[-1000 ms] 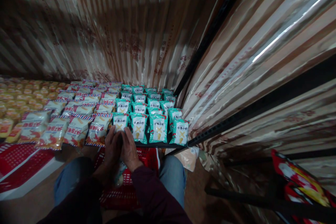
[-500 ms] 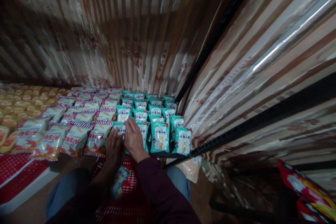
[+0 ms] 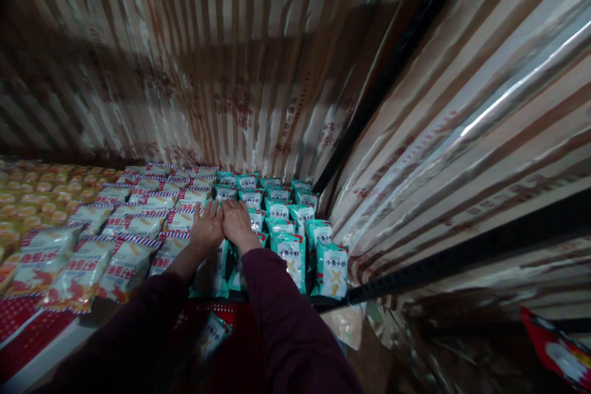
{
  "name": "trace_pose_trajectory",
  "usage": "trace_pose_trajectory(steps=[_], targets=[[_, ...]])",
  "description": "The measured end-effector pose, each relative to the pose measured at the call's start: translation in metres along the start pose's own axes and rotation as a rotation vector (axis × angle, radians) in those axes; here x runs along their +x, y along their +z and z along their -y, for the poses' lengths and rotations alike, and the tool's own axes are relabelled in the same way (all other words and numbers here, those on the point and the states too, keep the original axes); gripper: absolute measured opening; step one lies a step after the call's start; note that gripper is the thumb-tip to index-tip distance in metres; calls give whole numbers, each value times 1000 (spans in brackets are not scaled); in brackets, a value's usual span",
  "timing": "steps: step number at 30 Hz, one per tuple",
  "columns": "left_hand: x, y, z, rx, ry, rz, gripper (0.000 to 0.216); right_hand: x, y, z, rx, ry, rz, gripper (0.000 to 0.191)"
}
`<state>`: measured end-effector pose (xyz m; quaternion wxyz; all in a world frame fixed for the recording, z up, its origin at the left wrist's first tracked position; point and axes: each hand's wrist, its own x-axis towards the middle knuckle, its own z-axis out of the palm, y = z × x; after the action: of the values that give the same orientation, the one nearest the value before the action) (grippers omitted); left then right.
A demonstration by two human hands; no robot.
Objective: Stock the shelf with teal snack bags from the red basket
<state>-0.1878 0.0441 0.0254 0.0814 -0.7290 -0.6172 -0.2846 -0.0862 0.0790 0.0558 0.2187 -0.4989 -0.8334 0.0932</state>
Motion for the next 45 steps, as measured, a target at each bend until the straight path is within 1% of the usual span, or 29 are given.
trace_pose_trajectory(steps=[3, 6, 8, 11, 15, 17, 21, 24, 28, 32, 35, 38, 41, 43, 45], targets=[[1, -4, 2, 87, 15, 122, 44, 1, -3, 2, -44, 5, 112, 39], [-1, -13, -2, 137, 1, 178, 45, 0, -2, 2, -38, 8, 143, 40], [-3, -19, -9, 164, -18, 156, 46, 2, -2, 0, -31, -10, 110, 40], [-10, -24, -20, 181, -15, 64, 46, 10, -2, -6, -44, -30, 57, 41], [-15, -16, -30, 164, -48, 16, 47, 26, -1, -14, -100, -10, 83, 46], [-12, -9, -30, 156, -72, 3, 48, 32, 2, -17, -123, 0, 86, 47], [5, 1, -21, 139, -86, -21, 49, 44, 8, -21, -160, -4, 65, 45], [14, 4, -15, 146, -108, -10, 47, 51, 13, -22, -186, -18, 95, 44], [13, 7, -15, 151, -115, 19, 47, 54, 17, -25, -190, -22, 134, 42], [9, 10, -18, 192, -87, 13, 46, 51, 16, -29, -158, -41, 125, 42], [11, 9, -21, 191, -79, 4, 46, 48, 11, -30, -132, -63, 101, 43], [9, 3, -29, 157, -72, -20, 47, 45, 1, -34, -107, -51, 16, 45], [-5, -5, -47, 114, -11, -66, 48, 41, -11, -41, -128, 25, -48, 44], [-21, -8, -62, 76, 64, -84, 47, 38, -19, -47, -169, 90, -41, 42], [-37, -7, -76, 40, 118, -50, 47, 34, -24, -51, -203, 125, 0, 40]])
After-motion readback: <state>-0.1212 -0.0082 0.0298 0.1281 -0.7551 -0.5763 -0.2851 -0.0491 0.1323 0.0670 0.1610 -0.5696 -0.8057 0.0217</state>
